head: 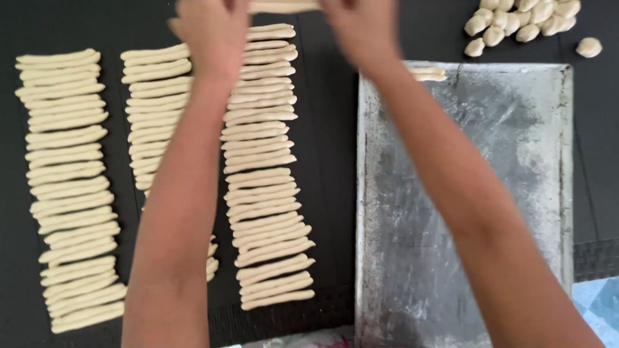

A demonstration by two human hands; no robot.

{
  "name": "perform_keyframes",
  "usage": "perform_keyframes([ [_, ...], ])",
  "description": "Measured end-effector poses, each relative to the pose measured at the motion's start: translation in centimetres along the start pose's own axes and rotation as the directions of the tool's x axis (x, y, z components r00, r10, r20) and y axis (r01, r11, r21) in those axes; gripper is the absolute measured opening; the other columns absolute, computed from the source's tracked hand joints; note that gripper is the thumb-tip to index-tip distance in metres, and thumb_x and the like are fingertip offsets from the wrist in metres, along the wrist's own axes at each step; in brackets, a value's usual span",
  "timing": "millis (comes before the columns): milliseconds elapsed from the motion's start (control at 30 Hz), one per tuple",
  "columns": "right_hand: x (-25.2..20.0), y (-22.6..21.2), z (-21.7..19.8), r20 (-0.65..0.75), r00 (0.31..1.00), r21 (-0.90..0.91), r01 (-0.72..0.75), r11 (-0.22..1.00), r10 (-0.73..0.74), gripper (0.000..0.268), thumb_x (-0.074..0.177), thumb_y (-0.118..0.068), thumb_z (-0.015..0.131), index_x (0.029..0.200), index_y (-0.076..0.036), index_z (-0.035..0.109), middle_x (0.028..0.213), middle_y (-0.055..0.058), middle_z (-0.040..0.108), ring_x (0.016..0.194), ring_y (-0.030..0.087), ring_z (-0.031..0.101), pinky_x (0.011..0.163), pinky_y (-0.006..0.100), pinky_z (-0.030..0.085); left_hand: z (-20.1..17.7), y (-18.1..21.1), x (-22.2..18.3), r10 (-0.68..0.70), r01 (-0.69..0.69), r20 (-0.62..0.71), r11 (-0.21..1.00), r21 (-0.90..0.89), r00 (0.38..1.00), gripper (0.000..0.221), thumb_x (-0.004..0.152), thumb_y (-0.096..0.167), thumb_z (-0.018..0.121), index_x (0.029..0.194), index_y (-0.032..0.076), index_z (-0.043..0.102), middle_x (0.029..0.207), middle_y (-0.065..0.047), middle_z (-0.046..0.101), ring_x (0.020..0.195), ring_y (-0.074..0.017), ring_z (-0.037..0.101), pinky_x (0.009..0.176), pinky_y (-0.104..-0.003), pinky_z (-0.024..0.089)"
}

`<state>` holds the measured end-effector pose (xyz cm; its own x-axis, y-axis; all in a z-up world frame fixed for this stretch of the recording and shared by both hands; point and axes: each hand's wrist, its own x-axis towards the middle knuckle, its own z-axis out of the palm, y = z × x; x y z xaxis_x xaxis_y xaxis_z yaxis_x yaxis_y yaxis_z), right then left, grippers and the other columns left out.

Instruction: Arranging pre-cut dough strips into neat, parallel rows on a metal baking tray for baking.

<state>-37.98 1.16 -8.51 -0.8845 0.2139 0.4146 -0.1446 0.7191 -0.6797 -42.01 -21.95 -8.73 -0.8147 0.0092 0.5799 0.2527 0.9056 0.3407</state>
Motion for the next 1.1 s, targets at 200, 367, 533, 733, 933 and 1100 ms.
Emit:
perform_keyframes([
  [200, -7.5, -3.0, -16.8, 0.28, 0.94, 0.178, -0.249, 0.952, 0.193, 0.009, 0.093, 0.002, 0.065, 0.093, -0.006, 0.061, 0.078, 0.002, 0.061, 0.066, 0.007, 0.058, 0.06, 0.017, 0.049, -3.4, 12.8, -7.2, -0.006, 0.088, 0.239, 0.938, -0.336, 0.971, 0.001, 0.08, 0.02, 0.056, 0.079, 0.02, 0.057, 0.065, -0.001, 0.067, 0.064, -0.0323, 0.064, 0.057, -0.052, 0.039],
  [367, -10.9, 3.6, -19.6, 0.178, 0.933, 0.073, -0.329, 0.942, 0.312, 0.01, 0.084, -0.004, 0.07, 0.086, -0.011, 0.062, 0.066, -0.001, 0.057, 0.056, 0.004, 0.05, 0.052, 0.019, 0.037, -2.1, 18.1, -10.7, 0.116, -0.017, 0.343, 0.96, -0.279, 0.932, 0.006, 0.081, 0.01, 0.056, 0.081, 0.014, 0.052, 0.06, 0.002, 0.059, 0.059, -0.0273, 0.055, 0.057, -0.044, 0.034],
  [533, -11.2, 4.5, -19.2, 0.14, 0.969, -0.15, -0.183, 0.972, 0.204, 0.005, 0.08, -0.016, 0.068, 0.084, -0.018, 0.065, 0.07, -0.007, 0.062, 0.065, 0.006, 0.055, 0.071, 0.026, 0.044, -2.6, 18.7, -10.1, 0.092, -0.046, 0.476, 0.993, -0.108, 0.874, 0.009, 0.086, 0.014, 0.059, 0.095, 0.01, 0.06, 0.074, -0.005, 0.068, 0.077, -0.0308, 0.063, 0.066, -0.05, 0.043],
  [733, -11.2, 5.8, -18.2, 0.133, 0.981, -0.2, -0.115, 0.973, 0.143, 0.007, 0.079, -0.014, 0.068, 0.084, -0.017, 0.064, 0.076, -0.006, 0.066, 0.069, 0.01, 0.061, 0.072, 0.03, 0.047, -2.7, 18.9, -10.1, 0.137, -0.115, 0.536, 0.991, -0.074, 0.833, 0.019, 0.088, 0.021, 0.062, 0.104, 0.01, 0.06, 0.083, -0.006, 0.069, 0.084, -0.0295, 0.062, 0.066, -0.046, 0.047],
  [933, -10.6, 6.1, -18.1, 0.114, 0.969, -0.349, -0.167, 0.922, 0.219, 0.004, 0.087, -0.017, 0.078, 0.086, -0.02, 0.077, 0.095, 0.003, 0.065, 0.068, 0.018, 0.062, 0.065, 0.037, 0.047, -0.4, 17.6, -10.7, 0.135, -0.142, 0.494, 0.99, -0.024, 0.859, 0.008, 0.086, 0.015, 0.058, 0.085, 0.014, 0.065, 0.081, -0.005, 0.064, 0.073, -0.0275, 0.062, 0.062, -0.045, 0.044],
  [1100, -9.3, 9.8, -17.0, 0.08, 0.982, -0.511, -0.109, 0.852, 0.173, 0.021, 0.09, -0.036, 0.073, 0.087, -0.016, 0.067, 0.089, 0.009, 0.068, 0.083, 0.034, 0.064, 0.067, 0.048, 0.045, -1.4, 14.5, -7.2, 0.092, -0.059, 0.431, 0.994, -0.09, 0.898, 0.018, 0.089, 0.023, 0.051, 0.088, 0.012, 0.066, 0.084, -0.009, 0.068, 0.077, -0.0365, 0.066, 0.065, -0.056, 0.046],
])
